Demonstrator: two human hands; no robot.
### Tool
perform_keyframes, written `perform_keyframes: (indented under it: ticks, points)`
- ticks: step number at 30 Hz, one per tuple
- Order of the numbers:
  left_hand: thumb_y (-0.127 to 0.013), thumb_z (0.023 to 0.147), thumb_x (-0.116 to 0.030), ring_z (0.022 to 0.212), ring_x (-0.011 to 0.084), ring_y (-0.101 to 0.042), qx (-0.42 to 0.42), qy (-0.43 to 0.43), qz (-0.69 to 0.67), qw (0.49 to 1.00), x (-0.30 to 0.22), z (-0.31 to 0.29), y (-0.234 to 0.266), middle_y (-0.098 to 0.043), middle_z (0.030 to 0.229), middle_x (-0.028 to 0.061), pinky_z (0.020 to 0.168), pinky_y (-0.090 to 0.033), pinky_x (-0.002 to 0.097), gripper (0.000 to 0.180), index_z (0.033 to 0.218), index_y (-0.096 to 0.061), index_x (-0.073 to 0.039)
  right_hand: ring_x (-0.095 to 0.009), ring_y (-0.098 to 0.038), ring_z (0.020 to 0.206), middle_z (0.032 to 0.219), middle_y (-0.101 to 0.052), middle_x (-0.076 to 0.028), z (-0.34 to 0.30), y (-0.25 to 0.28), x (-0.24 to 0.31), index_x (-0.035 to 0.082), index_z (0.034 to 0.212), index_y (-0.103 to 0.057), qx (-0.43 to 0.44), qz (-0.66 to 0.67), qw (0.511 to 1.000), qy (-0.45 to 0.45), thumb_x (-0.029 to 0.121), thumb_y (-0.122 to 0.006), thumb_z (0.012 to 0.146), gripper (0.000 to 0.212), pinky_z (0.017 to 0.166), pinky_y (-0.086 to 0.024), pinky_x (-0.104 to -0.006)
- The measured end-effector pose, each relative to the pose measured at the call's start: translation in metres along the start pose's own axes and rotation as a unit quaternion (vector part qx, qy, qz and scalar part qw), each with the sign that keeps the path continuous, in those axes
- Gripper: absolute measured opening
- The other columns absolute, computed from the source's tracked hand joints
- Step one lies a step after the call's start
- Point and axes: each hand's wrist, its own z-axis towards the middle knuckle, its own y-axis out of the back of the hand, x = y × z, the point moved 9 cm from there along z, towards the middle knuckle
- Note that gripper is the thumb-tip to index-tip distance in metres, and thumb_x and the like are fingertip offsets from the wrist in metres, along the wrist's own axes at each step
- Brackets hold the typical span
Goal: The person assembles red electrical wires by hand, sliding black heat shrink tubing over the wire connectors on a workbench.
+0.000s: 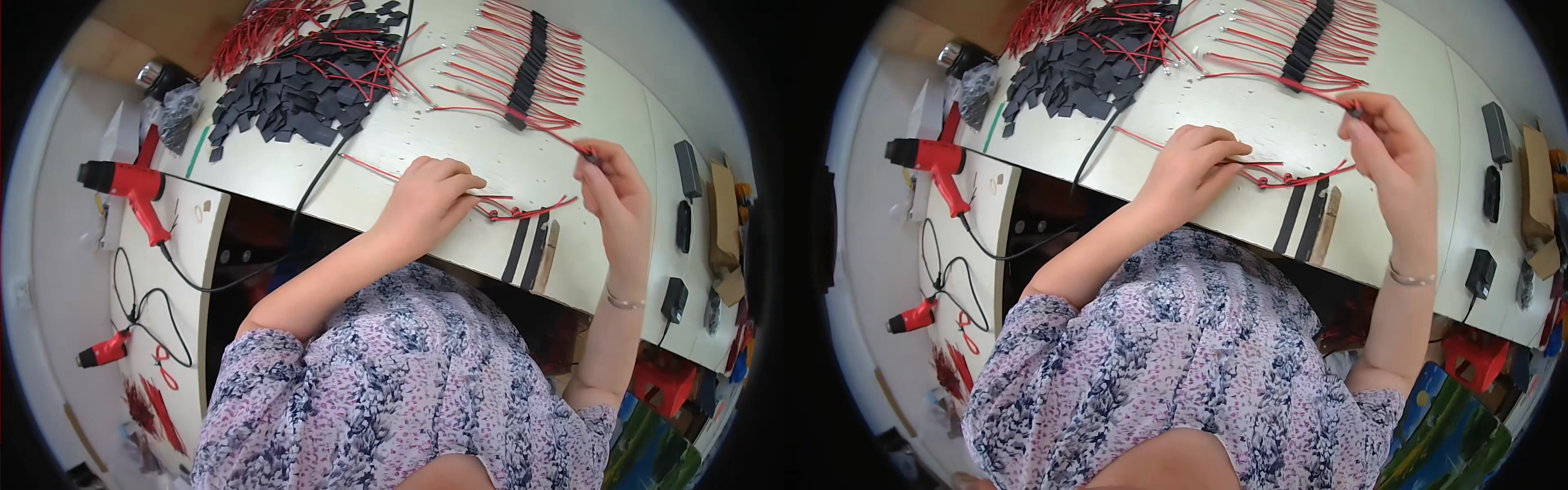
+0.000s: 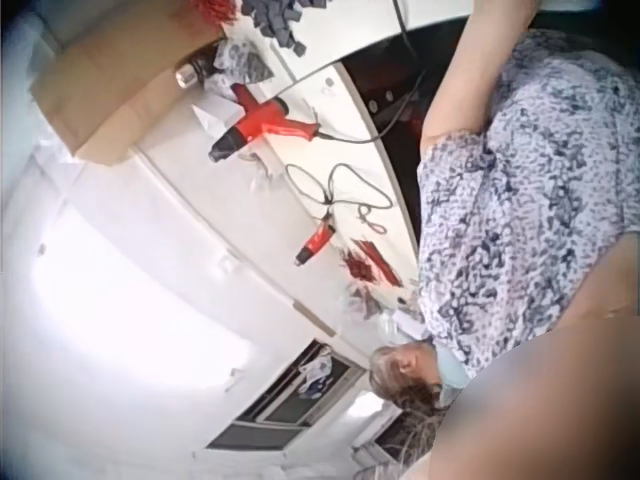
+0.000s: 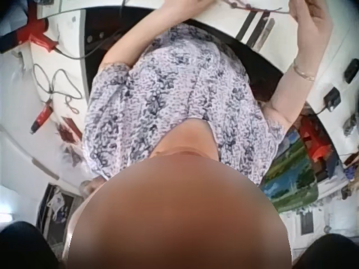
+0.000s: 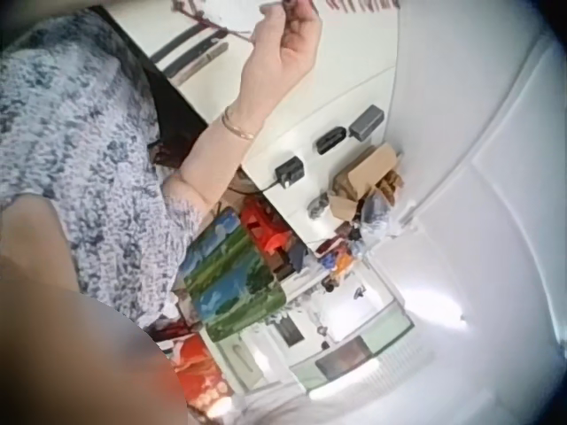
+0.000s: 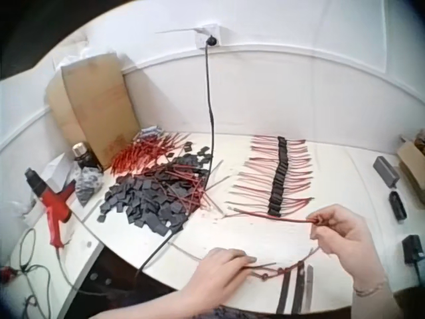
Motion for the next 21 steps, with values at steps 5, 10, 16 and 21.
perform_keyframes:
  ticks: [5,10,16,21]
  points:
    - [-0.072,0.084,-0.003,0.078,0.0183,-0.063,-0.112,0.149,0.068,0.98,0.08,-0.008,0.103,-0.067,0.096,0.0096,0.072,-0.052,0.0302,0.023,0.107,-0.07,-0.003,-0.005,-0.057,0.075,0.084,-0.062,0.001,0.025,-0.022,-0.027,-0.002,0.102,-0.063,-0.035,-0.07,0.996,0.042,0.01,-0.064,0.097,0.013,0.066,-0.044,-0.0203]
    - [-0.077,0.082,-0.014,0.079,0.0222,-0.062,-0.022,0.176,0.173,0.969,0.139,-0.003,0.117,-0.063,0.093,0.0098,0.073,-0.051,0.0323,0.032,0.112,-0.069,-0.004,-0.004,-0.05,0.069,0.074,-0.056,0.003,0.028,-0.024,-0.053,0.001,0.089,-0.061,-0.064,-0.075,0.994,0.036,0.014,-0.066,0.097,0.015,0.062,-0.039,-0.0197]
    - [-0.072,0.086,-0.024,0.085,0.0258,-0.065,0.107,0.154,0.271,0.944,0.14,0.011,0.101,-0.065,0.094,0.0076,0.076,-0.052,0.035,0.029,0.109,-0.07,-0.007,-0.004,-0.048,0.068,0.074,-0.055,0.004,0.027,-0.02,-0.06,0.002,0.089,-0.061,-0.096,-0.068,0.992,0.046,0.016,-0.066,0.097,0.017,0.061,-0.038,-0.02]
    - [-0.061,0.093,-0.021,0.091,0.0275,-0.067,0.109,0.114,0.345,0.925,0.143,0.009,0.098,-0.067,0.095,0.006,0.077,-0.053,0.0397,0.018,0.104,-0.072,-0.011,-0.004,-0.048,0.069,0.075,-0.055,0.004,0.027,-0.023,-0.056,0.001,0.091,-0.061,-0.092,-0.057,0.992,0.066,0.016,-0.066,0.098,0.017,0.063,-0.039,-0.02]
